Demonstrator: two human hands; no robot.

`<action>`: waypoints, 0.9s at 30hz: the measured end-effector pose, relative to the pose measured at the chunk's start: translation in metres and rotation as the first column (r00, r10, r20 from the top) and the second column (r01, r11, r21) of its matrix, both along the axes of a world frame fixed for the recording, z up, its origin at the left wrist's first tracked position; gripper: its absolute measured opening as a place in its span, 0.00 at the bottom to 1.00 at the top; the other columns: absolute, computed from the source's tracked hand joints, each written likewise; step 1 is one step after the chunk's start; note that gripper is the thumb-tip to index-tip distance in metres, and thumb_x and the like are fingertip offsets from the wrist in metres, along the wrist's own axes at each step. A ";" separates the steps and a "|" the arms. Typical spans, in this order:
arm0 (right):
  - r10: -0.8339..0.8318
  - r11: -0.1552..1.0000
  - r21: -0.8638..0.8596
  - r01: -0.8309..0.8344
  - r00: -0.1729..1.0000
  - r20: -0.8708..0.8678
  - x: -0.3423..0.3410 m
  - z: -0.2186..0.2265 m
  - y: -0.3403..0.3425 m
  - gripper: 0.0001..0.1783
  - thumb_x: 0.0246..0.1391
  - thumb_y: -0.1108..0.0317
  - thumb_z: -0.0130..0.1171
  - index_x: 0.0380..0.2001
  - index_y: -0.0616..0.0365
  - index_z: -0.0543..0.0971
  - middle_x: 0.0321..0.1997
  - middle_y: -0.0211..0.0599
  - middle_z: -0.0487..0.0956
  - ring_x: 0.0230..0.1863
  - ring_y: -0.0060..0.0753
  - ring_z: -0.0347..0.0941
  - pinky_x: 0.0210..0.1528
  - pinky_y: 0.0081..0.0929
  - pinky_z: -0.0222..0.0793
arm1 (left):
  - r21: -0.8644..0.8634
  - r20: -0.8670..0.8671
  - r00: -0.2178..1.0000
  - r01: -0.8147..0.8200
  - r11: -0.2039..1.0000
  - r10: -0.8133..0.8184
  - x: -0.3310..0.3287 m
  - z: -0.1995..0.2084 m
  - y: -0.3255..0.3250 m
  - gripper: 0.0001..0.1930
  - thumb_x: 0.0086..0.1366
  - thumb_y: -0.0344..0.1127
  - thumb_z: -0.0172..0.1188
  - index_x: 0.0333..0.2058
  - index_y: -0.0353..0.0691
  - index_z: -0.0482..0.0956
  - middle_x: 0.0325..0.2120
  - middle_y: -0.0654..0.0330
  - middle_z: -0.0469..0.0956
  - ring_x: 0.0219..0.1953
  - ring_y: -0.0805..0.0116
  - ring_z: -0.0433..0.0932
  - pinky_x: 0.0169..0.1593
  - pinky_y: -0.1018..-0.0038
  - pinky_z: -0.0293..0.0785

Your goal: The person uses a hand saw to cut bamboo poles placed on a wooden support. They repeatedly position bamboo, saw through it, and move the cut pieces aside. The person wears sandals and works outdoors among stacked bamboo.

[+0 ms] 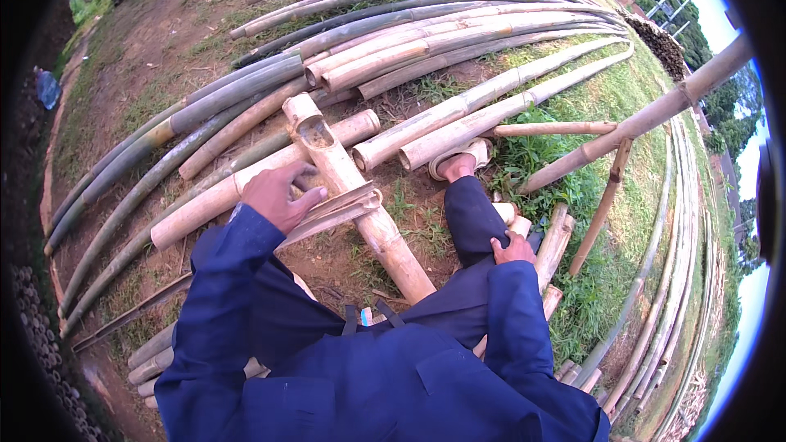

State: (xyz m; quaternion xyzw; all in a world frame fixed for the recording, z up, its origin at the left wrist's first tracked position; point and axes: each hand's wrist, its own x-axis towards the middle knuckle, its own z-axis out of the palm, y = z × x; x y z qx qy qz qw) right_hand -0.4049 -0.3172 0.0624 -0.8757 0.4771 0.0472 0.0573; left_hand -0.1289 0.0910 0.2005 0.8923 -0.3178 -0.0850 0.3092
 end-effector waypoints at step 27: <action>-0.020 1.000 -0.018 0.023 0.990 0.139 -0.032 -0.035 -0.031 0.29 0.52 0.44 0.66 0.53 0.47 0.84 0.52 0.47 0.84 0.55 0.53 0.80 0.58 0.46 0.73 | 0.062 0.178 0.976 -0.136 0.989 0.123 0.124 0.071 -0.123 0.21 0.60 0.49 0.62 0.45 0.40 0.86 0.44 0.46 0.85 0.49 0.49 0.84 0.57 0.58 0.78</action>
